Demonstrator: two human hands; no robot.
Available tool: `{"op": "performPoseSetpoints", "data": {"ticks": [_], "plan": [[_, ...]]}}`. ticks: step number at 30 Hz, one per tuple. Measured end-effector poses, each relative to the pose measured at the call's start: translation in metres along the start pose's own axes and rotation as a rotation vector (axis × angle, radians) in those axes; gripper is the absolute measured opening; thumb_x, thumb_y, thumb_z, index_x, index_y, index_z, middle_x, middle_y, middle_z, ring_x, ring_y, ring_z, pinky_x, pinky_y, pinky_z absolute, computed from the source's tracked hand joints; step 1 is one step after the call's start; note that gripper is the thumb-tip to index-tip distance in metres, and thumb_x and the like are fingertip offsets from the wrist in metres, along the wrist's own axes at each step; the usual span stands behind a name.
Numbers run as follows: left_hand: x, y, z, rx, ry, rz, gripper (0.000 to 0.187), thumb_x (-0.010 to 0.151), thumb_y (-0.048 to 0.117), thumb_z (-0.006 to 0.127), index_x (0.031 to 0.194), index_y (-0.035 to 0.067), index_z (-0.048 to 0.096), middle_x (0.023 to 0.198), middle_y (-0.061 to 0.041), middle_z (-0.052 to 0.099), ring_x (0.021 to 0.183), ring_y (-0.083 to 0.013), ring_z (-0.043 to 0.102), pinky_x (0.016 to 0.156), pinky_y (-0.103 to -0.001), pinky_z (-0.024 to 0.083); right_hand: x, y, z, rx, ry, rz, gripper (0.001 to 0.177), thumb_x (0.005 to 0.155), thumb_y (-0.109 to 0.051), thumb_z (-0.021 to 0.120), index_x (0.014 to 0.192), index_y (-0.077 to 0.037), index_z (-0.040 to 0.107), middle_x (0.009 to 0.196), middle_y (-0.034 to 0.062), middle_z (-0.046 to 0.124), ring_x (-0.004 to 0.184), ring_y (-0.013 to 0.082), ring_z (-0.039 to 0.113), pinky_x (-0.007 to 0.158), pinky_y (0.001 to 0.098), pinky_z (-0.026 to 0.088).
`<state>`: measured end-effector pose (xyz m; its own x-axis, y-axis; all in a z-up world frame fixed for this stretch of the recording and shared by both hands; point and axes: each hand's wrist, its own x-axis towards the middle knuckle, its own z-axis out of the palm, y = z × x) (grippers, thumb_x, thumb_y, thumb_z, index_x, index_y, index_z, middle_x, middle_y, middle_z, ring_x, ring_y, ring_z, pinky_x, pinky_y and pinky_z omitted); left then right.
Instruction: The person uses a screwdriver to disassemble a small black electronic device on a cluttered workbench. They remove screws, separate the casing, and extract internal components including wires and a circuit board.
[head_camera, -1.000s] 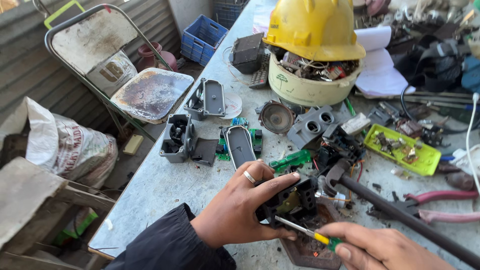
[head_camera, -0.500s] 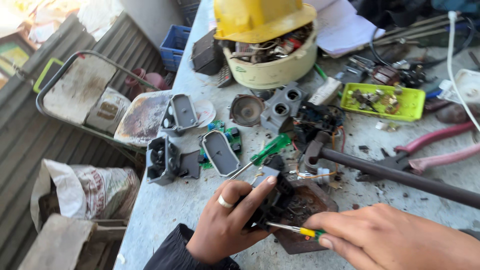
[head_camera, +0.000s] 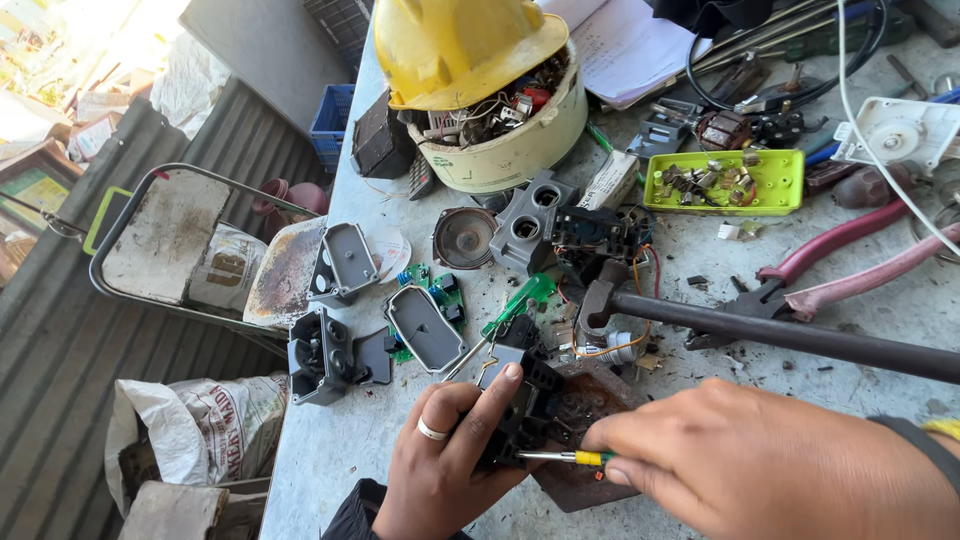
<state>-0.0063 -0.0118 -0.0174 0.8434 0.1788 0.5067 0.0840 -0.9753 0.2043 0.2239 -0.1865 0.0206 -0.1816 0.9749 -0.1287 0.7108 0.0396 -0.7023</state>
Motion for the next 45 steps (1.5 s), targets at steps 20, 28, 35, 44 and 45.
{"op": "performPoseSetpoints", "data": {"ticks": [20,28,35,44,45], "plan": [[-0.003,-0.003,0.011,-0.069,0.121,-0.004,0.093,0.058,0.034,0.101,0.138,0.009,0.061,0.105,-0.005,0.060,0.090,-0.0208,0.064,0.074,-0.035,0.055,-0.001,-0.007,-0.004,-0.045,-0.143,-0.003,0.023,0.102,-0.033,0.056,0.102,-0.009,0.057,0.081,0.0136,0.067,0.079,0.0359,0.071,0.067,0.0458,0.055],[0.000,0.007,0.009,0.015,0.095,-0.008,0.091,0.054,0.029,0.098,0.135,0.010,0.064,0.098,-0.004,0.057,0.086,-0.0228,0.063,0.076,-0.038,0.053,-0.006,-0.002,-0.007,-0.064,-0.066,-0.111,0.019,0.099,-0.028,0.058,0.102,-0.010,0.062,0.086,0.0131,0.071,0.088,0.0367,0.071,0.073,0.0479,0.054],[0.003,0.014,0.011,0.058,0.108,-0.053,0.092,0.052,0.030,0.099,0.135,0.012,0.064,0.096,-0.002,0.061,0.084,-0.0232,0.063,0.075,-0.038,0.054,-0.015,-0.001,0.013,-0.254,0.052,-0.167,0.023,0.092,-0.025,0.061,0.107,-0.007,0.061,0.083,0.0099,0.066,0.075,0.0292,0.073,0.057,0.0451,0.059],[0.002,0.013,0.014,0.027,0.153,-0.127,0.092,0.054,0.027,0.098,0.137,0.011,0.062,0.101,-0.005,0.064,0.085,-0.0210,0.066,0.073,-0.035,0.055,-0.011,0.003,0.044,-0.747,0.701,-0.509,0.035,0.086,-0.024,0.062,0.112,-0.002,0.071,0.075,0.0022,0.056,0.063,0.0178,0.060,0.051,0.0321,0.045],[0.002,0.012,0.015,0.030,0.162,-0.119,0.092,0.055,0.027,0.098,0.137,0.011,0.062,0.101,-0.005,0.065,0.085,-0.0210,0.066,0.073,-0.035,0.055,-0.010,0.004,0.044,-0.734,0.677,-0.484,0.037,0.086,-0.025,0.062,0.113,-0.002,0.071,0.076,0.0031,0.058,0.063,0.0184,0.061,0.051,0.0329,0.046]]}}
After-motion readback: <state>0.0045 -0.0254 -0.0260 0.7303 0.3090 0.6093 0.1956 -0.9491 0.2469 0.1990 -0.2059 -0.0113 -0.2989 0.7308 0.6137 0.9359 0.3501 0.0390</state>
